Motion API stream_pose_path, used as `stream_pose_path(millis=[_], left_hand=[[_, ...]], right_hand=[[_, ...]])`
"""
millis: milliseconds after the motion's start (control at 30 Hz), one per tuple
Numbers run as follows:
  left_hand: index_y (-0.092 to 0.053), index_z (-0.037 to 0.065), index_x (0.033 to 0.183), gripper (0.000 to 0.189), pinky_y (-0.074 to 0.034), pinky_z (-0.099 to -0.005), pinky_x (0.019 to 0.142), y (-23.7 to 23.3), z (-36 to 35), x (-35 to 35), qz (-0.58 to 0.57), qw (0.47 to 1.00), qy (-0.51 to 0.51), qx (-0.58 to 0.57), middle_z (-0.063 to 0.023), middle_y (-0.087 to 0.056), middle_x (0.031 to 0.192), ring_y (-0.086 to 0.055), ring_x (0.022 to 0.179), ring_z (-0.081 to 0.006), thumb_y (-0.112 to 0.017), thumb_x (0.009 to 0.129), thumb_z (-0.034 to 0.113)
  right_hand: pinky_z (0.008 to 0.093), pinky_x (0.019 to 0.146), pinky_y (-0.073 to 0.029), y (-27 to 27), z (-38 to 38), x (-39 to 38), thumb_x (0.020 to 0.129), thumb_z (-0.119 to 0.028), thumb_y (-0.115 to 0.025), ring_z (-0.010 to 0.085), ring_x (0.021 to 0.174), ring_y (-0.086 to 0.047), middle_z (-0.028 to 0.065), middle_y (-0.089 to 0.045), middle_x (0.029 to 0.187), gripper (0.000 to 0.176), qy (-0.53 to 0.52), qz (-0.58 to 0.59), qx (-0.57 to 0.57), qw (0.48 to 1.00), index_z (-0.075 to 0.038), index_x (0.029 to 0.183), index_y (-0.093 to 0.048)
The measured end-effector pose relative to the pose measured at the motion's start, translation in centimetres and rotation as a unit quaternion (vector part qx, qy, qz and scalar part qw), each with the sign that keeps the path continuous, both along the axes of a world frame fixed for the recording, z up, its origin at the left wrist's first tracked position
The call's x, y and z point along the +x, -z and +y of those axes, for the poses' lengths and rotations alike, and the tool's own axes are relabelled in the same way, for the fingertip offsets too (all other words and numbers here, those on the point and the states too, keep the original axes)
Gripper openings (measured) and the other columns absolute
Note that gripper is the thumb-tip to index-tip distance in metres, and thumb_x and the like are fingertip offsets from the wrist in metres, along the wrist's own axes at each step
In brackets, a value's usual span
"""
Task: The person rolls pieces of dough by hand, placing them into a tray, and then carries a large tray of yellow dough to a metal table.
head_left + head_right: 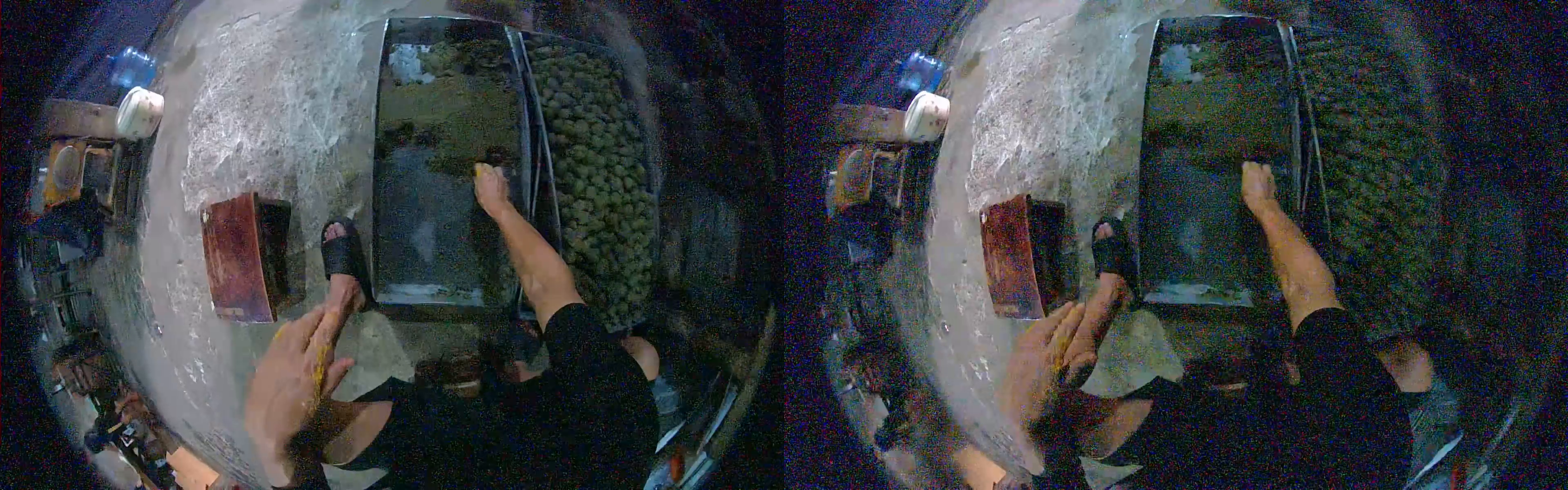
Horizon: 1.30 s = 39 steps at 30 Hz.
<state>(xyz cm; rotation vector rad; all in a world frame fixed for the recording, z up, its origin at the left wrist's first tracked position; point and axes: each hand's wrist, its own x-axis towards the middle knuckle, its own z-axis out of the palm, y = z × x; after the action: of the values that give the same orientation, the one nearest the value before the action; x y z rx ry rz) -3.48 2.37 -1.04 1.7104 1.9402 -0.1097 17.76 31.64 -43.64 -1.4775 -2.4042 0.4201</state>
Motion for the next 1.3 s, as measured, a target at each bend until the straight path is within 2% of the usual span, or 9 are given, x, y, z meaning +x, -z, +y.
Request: stream_pose_path(millis=[333, 467, 633, 733, 833, 933, 1033, 1100, 1300], left_hand=[[-0.040, 0.003, 0.131, 0.063, -0.040, -0.0427, 0.095, -0.1, 1.0, -0.1, -0.005, 1.000, -0.008, -0.022, -0.0163, -0.045, 0.128, -0.050, 0.108, -0.0350, -0.065, 0.078, 0.028], [-0.040, 0.004, 0.131, 0.060, -0.040, -0.0422, 0.096, 0.1, 0.6, 0.2, -0.007, 0.999, -0.006, -0.033, -0.0148, -0.043, 0.130, -0.049, 0.110, -0.0338, -0.062, 0.080, 0.028], [-0.039, 0.005, 0.131, 0.059, -0.041, -0.0421, 0.095, -0.4, 0.8, 0.3, -0.017, 0.999, -0.014, -0.038, -0.0125, -0.040, 0.134, -0.048, 0.112, -0.0332, -0.061, 0.081, 0.027], [-0.039, 0.005, 0.131, 0.058, -0.041, -0.0421, 0.095, -0.2, 0.4, 0.6, -0.006, 1.000, -0.012, -0.020, -0.0112, -0.037, 0.137, -0.047, 0.113, -0.0327, -0.061, 0.081, 0.026], [-0.039, 0.005, 0.131, 0.058, -0.041, -0.0414, 0.094, -0.3, 0.1, 0.5, -0.015, 0.999, -0.015, -0.034, -0.0113, -0.038, 0.137, -0.047, 0.113, -0.0321, -0.060, 0.082, 0.026], [-0.041, 0.006, 0.131, 0.060, -0.042, -0.0413, 0.094, 0.1, -0.2, 0.3, -0.055, 0.998, -0.017, 0.023, -0.0168, -0.045, 0.129, -0.047, 0.113, -0.0359, -0.066, 0.078, 0.021], [-0.042, 0.006, 0.130, 0.059, -0.041, -0.0413, 0.096, -0.3, -0.4, 0.4, -0.052, 0.998, -0.032, 0.008, -0.0176, -0.046, 0.128, -0.047, 0.114, -0.0361, -0.065, 0.079, 0.021], [-0.040, 0.003, 0.130, 0.057, -0.039, -0.0398, 0.096, -0.3, -0.7, 0.4, -0.001, 1.000, 0.001, 0.018, -0.0168, -0.047, 0.127, -0.048, 0.110, -0.0339, -0.059, 0.082, 0.028], [-0.040, 0.003, 0.131, 0.058, -0.040, -0.0397, 0.094, 0.4, -1.2, -0.1, 0.011, 0.999, 0.038, 0.030, -0.0175, -0.047, 0.126, -0.049, 0.109, -0.0339, -0.060, 0.082, 0.026]], right_hand=[[0.0441, 0.076, -0.047, -4.5, -4.4, 1.3, 0.070, -0.005, -0.065, 0.0357, 0.091, -0.056, 0.0181, -0.056, 0.099, 0.023, -0.256, -0.086, -0.253, 0.929, -0.004, 0.091, -0.057], [0.0437, 0.086, -0.046, -2.9, -9.7, 0.8, 0.073, -0.004, -0.058, 0.0357, 0.109, -0.047, 0.0193, -0.049, 0.116, 0.036, -0.190, -0.037, -0.027, 0.981, -0.005, 0.109, -0.054], [0.0437, 0.092, -0.044, -10.8, -15.0, 0.0, 0.077, -0.004, -0.051, 0.0376, 0.114, -0.045, 0.0213, -0.047, 0.122, 0.030, -0.427, -0.301, -0.358, 0.774, -0.003, 0.107, -0.054], [0.0441, 0.092, -0.044, -6.7, -14.8, -2.5, 0.077, -0.005, -0.052, 0.0381, 0.117, -0.043, 0.0217, -0.046, 0.123, 0.030, -0.378, -0.048, -0.108, 0.918, -0.002, 0.107, -0.054], [0.0433, 0.092, -0.045, -4.9, -15.7, -0.9, 0.077, -0.007, -0.053, 0.0383, 0.119, -0.041, 0.0203, -0.046, 0.124, 0.030, -0.430, -0.030, 0.021, 0.902, -0.003, 0.107, -0.054], [0.0439, 0.078, -0.051, -2.1, -17.3, 8.5, 0.087, -0.018, -0.043, 0.0358, 0.114, -0.046, 0.0138, -0.051, 0.119, 0.025, -0.602, -0.126, -0.072, 0.785, -0.008, 0.106, -0.055], [0.0433, 0.080, -0.050, -7.4, -12.7, 7.9, 0.087, -0.018, -0.042, 0.0355, 0.115, -0.045, 0.0140, -0.049, 0.122, 0.028, -0.470, -0.248, -0.266, 0.805, -0.009, 0.111, -0.054], [0.0440, 0.087, -0.047, -6.7, -9.7, 5.9, 0.086, -0.011, -0.042, 0.0382, 0.114, -0.045, 0.0205, -0.044, 0.126, 0.035, -0.310, -0.088, -0.110, 0.940, -0.005, 0.120, -0.048], [0.0476, 0.099, -0.039, -4.0, -16.0, 8.9, 0.083, -0.009, -0.047, 0.0426, 0.128, -0.028, 0.0256, -0.032, 0.134, 0.041, -0.382, -0.206, -0.146, 0.889, 0.005, 0.121, -0.044]])
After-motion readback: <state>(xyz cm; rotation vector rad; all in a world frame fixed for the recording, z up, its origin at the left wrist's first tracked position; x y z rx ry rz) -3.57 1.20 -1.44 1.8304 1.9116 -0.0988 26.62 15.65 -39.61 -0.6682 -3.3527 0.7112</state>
